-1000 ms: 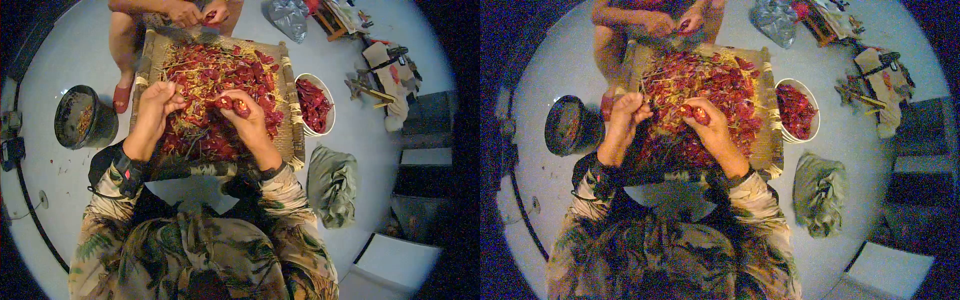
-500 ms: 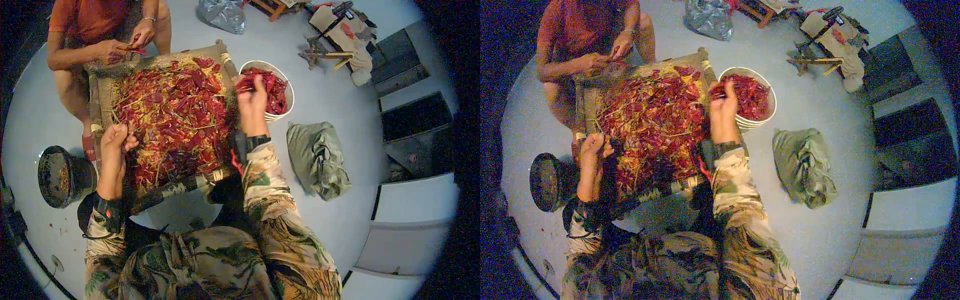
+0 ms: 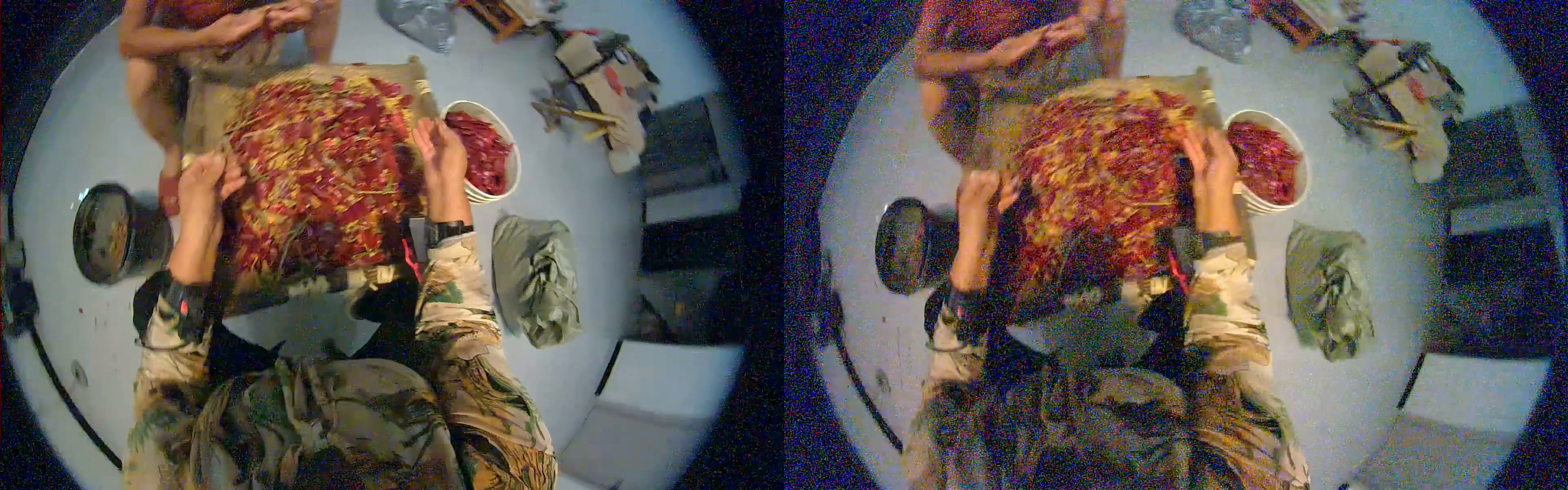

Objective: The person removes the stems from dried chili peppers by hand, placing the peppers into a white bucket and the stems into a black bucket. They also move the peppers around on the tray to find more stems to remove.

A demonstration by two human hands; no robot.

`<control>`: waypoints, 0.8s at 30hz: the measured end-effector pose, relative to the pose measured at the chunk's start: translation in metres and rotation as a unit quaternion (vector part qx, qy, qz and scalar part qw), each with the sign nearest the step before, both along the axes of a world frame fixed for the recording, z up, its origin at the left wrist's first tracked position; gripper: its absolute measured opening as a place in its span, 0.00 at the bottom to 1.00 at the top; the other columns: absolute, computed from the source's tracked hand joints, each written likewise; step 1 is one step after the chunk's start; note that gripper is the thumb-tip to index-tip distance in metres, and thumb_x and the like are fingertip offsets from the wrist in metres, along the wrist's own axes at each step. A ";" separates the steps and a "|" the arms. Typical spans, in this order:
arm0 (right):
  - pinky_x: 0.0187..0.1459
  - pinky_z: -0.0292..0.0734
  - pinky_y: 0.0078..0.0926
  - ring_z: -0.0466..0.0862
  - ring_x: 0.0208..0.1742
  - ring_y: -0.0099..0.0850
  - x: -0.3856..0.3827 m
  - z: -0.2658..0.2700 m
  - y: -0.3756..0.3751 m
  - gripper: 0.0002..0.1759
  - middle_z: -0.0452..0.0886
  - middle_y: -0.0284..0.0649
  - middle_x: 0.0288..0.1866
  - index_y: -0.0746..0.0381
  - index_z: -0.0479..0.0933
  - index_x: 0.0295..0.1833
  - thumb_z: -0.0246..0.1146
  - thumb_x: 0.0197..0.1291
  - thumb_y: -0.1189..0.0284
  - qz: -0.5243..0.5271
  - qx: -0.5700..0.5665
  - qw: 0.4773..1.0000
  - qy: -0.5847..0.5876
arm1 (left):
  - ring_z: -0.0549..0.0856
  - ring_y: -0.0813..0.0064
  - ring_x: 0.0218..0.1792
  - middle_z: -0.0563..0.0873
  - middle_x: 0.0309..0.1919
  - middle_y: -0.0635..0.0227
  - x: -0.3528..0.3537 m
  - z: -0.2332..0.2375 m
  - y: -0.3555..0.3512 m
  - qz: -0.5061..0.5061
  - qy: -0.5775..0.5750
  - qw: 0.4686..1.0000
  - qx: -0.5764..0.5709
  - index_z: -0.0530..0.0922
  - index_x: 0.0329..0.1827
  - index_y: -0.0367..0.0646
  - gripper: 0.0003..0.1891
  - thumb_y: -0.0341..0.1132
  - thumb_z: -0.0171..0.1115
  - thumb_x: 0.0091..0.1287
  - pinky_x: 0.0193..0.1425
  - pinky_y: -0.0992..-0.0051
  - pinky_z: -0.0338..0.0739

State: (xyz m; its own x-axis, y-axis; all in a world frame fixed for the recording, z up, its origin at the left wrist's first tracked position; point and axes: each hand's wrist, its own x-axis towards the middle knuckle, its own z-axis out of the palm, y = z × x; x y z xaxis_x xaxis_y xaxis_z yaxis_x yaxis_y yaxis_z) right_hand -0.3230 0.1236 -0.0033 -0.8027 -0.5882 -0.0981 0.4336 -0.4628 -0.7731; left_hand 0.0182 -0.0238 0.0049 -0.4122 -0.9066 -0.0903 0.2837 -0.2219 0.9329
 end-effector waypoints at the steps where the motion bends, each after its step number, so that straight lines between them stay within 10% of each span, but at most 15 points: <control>1: 0.54 0.77 0.39 0.80 0.49 0.42 0.021 0.006 -0.008 0.10 0.78 0.48 0.45 0.69 0.73 0.45 0.56 0.63 0.74 0.048 0.054 0.997 0.040 | 0.81 0.73 0.33 0.79 0.34 0.67 0.001 0.006 0.002 0.015 -0.002 1.000 0.006 0.73 0.40 0.42 0.07 0.35 0.58 0.66 0.40 0.72 0.82; 8: 0.50 0.75 0.29 0.82 0.45 0.37 0.143 -0.022 -0.028 0.13 0.82 0.46 0.43 0.64 0.77 0.48 0.62 0.57 0.73 0.292 0.218 0.771 0.522 | 0.80 0.75 0.33 0.79 0.34 0.69 0.009 0.015 -0.013 0.081 0.044 0.994 0.066 0.75 0.45 0.43 0.11 0.37 0.60 0.63 0.36 0.74 0.83; 11: 0.52 0.74 0.37 0.79 0.50 0.48 0.173 -0.010 -0.022 0.14 0.80 0.51 0.46 0.63 0.77 0.49 0.62 0.57 0.71 0.356 0.192 0.684 0.607 | 0.78 0.79 0.28 0.78 0.26 0.73 0.014 0.031 -0.019 0.007 -0.176 0.981 -0.082 0.77 0.36 0.42 0.08 0.37 0.62 0.62 0.29 0.75 0.78; 13: 0.52 0.74 0.38 0.79 0.50 0.48 0.178 -0.012 -0.019 0.14 0.80 0.51 0.46 0.64 0.77 0.48 0.61 0.57 0.71 0.358 0.211 0.659 0.627 | 0.80 0.70 0.25 0.80 0.21 0.67 0.017 0.031 -0.015 0.003 -0.381 0.859 -0.343 0.76 0.28 0.39 0.14 0.41 0.65 0.59 0.28 0.68 0.75; 16: 0.52 0.73 0.38 0.79 0.49 0.48 0.174 -0.012 -0.019 0.12 0.80 0.51 0.45 0.65 0.78 0.46 0.60 0.57 0.71 0.368 0.209 0.674 0.606 | 0.84 0.52 0.39 0.85 0.32 0.50 0.022 0.004 -0.012 -0.146 -0.658 0.669 -0.312 0.81 0.34 0.37 0.19 0.47 0.67 0.54 0.41 0.60 0.78; 24: 0.47 0.73 0.28 0.82 0.44 0.35 0.162 -0.012 -0.020 0.11 0.82 0.46 0.42 0.67 0.77 0.46 0.60 0.59 0.75 0.351 0.214 0.691 0.594 | 0.84 0.49 0.37 0.83 0.33 0.46 0.010 -0.116 -0.011 -0.180 -0.592 0.697 -0.361 0.81 0.33 0.36 0.12 0.37 0.60 0.57 0.40 0.57 0.78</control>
State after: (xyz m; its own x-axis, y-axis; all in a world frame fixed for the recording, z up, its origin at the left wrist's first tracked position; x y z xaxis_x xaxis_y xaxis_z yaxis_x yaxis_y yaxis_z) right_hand -0.1609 0.1041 -0.0154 0.0033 -0.9951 0.0991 -0.6241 -0.0795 -0.7773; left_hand 0.0283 -0.0348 -0.1113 -0.6489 -0.7492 -0.1332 -0.7336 0.5695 0.3708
